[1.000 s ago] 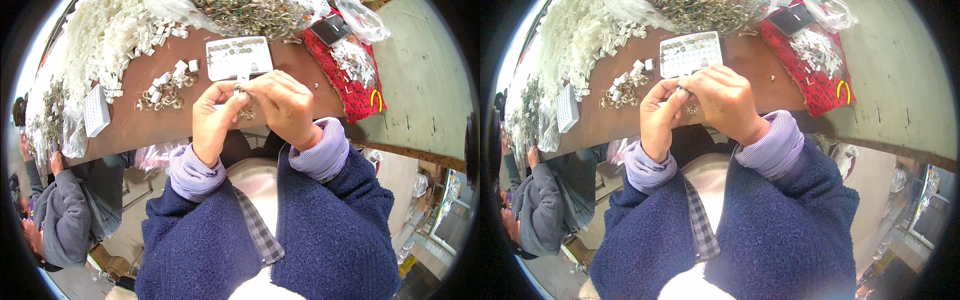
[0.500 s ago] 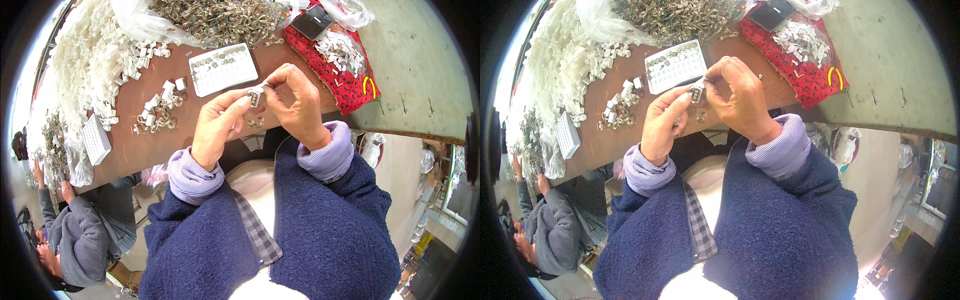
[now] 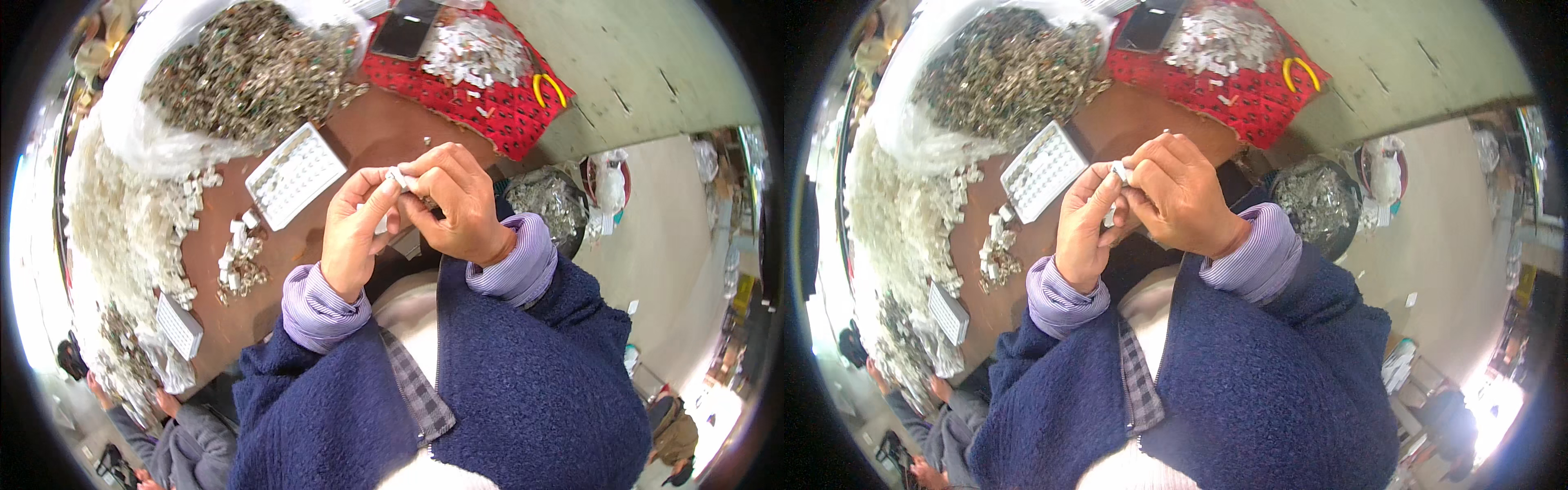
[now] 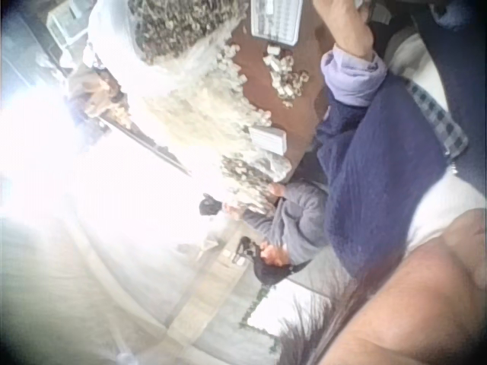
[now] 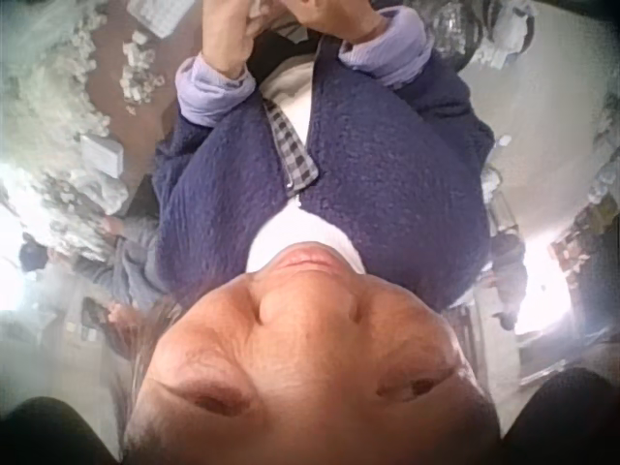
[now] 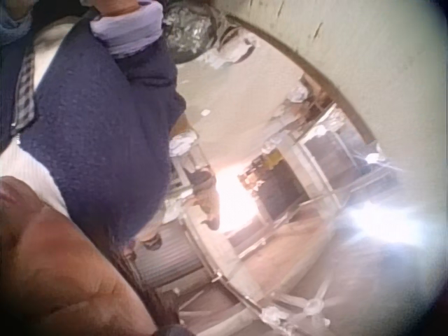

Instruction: The person repeatedly picks small white plastic housings and metallic components from a table, inserts the metal parts into the housings, and places the assembled units into a white tray. The person also uses a lighter to briefly heat a component during assembly.

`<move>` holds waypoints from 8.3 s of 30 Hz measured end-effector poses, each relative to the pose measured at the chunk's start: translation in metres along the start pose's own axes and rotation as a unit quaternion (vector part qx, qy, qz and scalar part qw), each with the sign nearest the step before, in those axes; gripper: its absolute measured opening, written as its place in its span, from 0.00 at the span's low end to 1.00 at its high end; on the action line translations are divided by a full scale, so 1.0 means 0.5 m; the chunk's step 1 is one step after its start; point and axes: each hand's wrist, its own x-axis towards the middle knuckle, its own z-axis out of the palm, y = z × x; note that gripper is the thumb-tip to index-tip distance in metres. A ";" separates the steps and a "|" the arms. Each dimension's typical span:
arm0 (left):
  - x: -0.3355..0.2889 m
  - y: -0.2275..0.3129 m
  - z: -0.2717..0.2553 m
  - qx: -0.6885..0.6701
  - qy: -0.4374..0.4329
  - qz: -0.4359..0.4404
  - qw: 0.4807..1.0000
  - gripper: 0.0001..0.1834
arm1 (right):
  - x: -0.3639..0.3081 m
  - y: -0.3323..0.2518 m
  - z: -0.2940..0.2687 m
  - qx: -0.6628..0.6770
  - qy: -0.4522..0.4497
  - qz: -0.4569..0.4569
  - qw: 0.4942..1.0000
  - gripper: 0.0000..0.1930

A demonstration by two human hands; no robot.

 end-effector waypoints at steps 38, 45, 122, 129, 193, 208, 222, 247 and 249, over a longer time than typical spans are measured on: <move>0.075 -0.041 0.086 -0.018 0.100 0.132 0.986 0.17 | 0.092 0.177 -0.080 0.178 -0.106 0.089 0.974 0.08; 0.034 -0.039 0.070 -0.013 0.107 0.169 0.980 0.13 | 0.104 0.139 -0.067 0.104 -0.120 -0.076 0.984 0.12; -0.251 0.087 -0.280 0.567 0.486 0.264 0.610 0.13 | 0.062 -0.065 0.120 0.072 -0.260 -0.064 0.961 0.04; -0.299 0.134 -0.507 0.642 0.639 -0.079 0.416 0.25 | 0.036 -0.090 0.167 0.189 -0.342 0.094 0.916 0.05; -0.174 -0.022 -0.102 -0.003 0.219 0.177 0.960 0.11 | 0.019 -0.067 0.107 0.211 -0.192 0.093 0.954 0.05; -0.188 -0.029 -0.146 0.003 0.247 0.157 0.956 0.09 | 0.057 -0.095 0.169 0.093 -0.183 -0.118 0.972 0.07; -0.179 -0.006 -0.227 -0.206 0.291 0.257 0.898 0.12 | 0.181 -0.037 0.336 0.022 -0.271 -0.119 0.955 0.14; -0.174 -0.018 -0.185 -0.150 0.283 0.247 0.914 0.12 | 0.136 -0.001 0.238 0.019 -0.243 -0.170 0.955 0.08; -0.173 -0.016 -0.180 -0.148 0.283 0.255 0.913 0.12 | 0.132 0.008 0.233 0.062 -0.221 -0.096 0.969 0.07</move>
